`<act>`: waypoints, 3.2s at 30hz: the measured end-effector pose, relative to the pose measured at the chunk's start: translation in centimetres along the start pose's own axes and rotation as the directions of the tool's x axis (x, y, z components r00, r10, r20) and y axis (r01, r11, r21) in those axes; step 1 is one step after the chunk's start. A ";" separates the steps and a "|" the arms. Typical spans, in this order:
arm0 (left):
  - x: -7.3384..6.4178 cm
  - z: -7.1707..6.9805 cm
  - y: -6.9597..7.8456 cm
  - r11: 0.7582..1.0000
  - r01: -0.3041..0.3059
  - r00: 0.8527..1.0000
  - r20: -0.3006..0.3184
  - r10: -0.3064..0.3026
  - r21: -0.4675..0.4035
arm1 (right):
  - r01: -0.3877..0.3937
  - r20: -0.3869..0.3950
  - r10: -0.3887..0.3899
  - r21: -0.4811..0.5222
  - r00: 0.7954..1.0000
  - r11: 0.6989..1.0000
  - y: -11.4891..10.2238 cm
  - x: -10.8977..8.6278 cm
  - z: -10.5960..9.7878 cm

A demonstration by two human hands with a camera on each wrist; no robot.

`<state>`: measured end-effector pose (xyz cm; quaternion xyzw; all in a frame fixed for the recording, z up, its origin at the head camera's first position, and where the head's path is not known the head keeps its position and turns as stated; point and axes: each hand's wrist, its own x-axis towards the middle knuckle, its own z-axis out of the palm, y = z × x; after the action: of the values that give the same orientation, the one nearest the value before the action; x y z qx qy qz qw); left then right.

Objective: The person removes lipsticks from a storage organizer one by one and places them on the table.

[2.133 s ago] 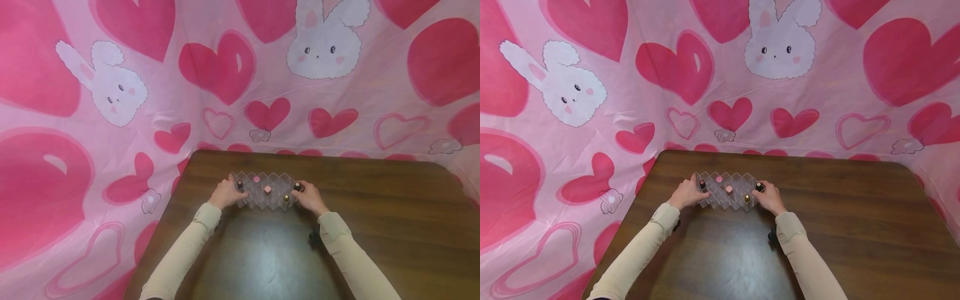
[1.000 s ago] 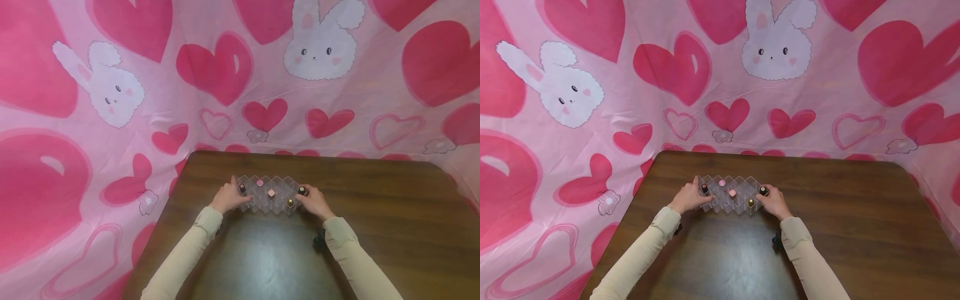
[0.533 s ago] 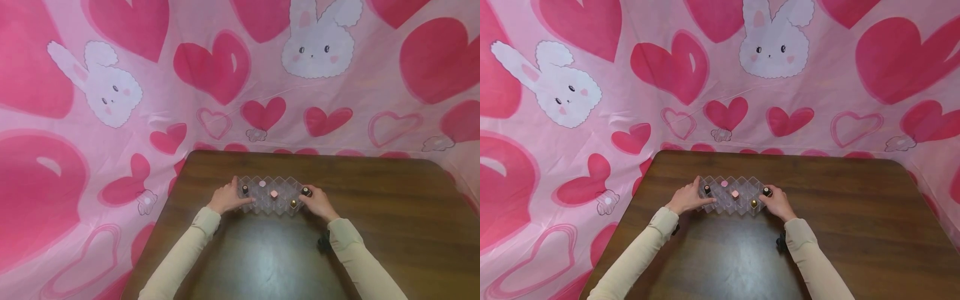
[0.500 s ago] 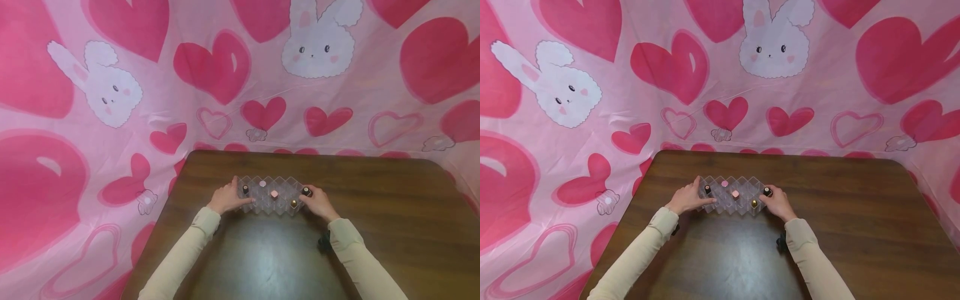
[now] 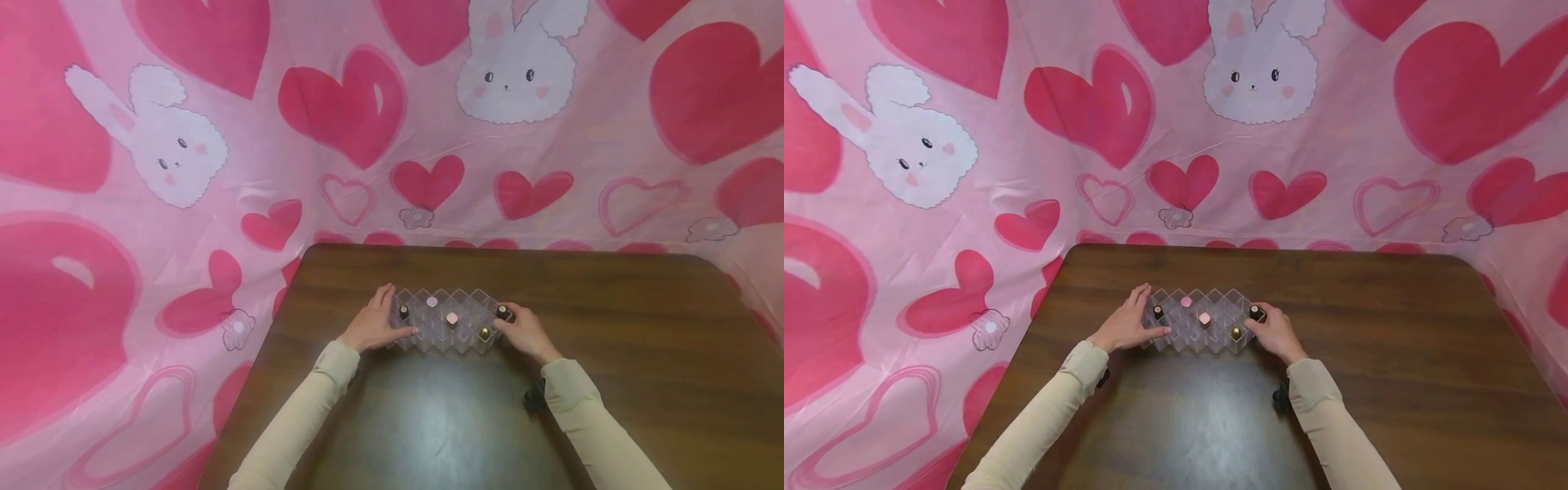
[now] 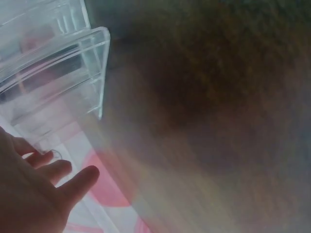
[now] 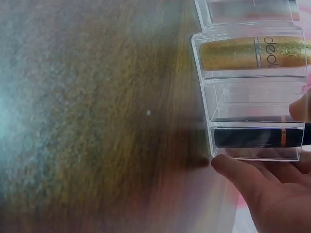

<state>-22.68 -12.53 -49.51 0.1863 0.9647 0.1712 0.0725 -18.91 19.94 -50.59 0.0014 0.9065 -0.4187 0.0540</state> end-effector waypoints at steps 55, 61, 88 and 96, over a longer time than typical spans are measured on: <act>-0.6 3.2 2.5 0.996 -0.026 1.000 0.000 0.026 -0.088 | 0.058 0.003 -0.058 -0.047 0.998 0.997 2.8 -3.0 -2.0; -0.8 3.3 2.9 0.995 -0.025 1.000 0.004 0.025 -0.093 | 0.082 -0.014 -0.083 -0.056 0.996 0.995 3.1 -3.2 -2.3; -1.2 4.1 5.2 0.998 -0.045 0.999 -0.010 0.045 -0.039 | 0.103 -0.033 -0.107 -0.089 0.994 0.991 4.5 -4.7 -3.5; -1.2 4.5 5.7 0.999 -0.041 0.999 -0.003 0.041 -0.029 | 0.106 -0.040 -0.110 -0.089 0.993 0.990 4.7 -5.2 -3.9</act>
<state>-18.71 -6.69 -51.55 0.2046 0.9583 0.1867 0.0705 -13.94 26.19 -51.09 -0.0409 0.9236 -0.3811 0.0109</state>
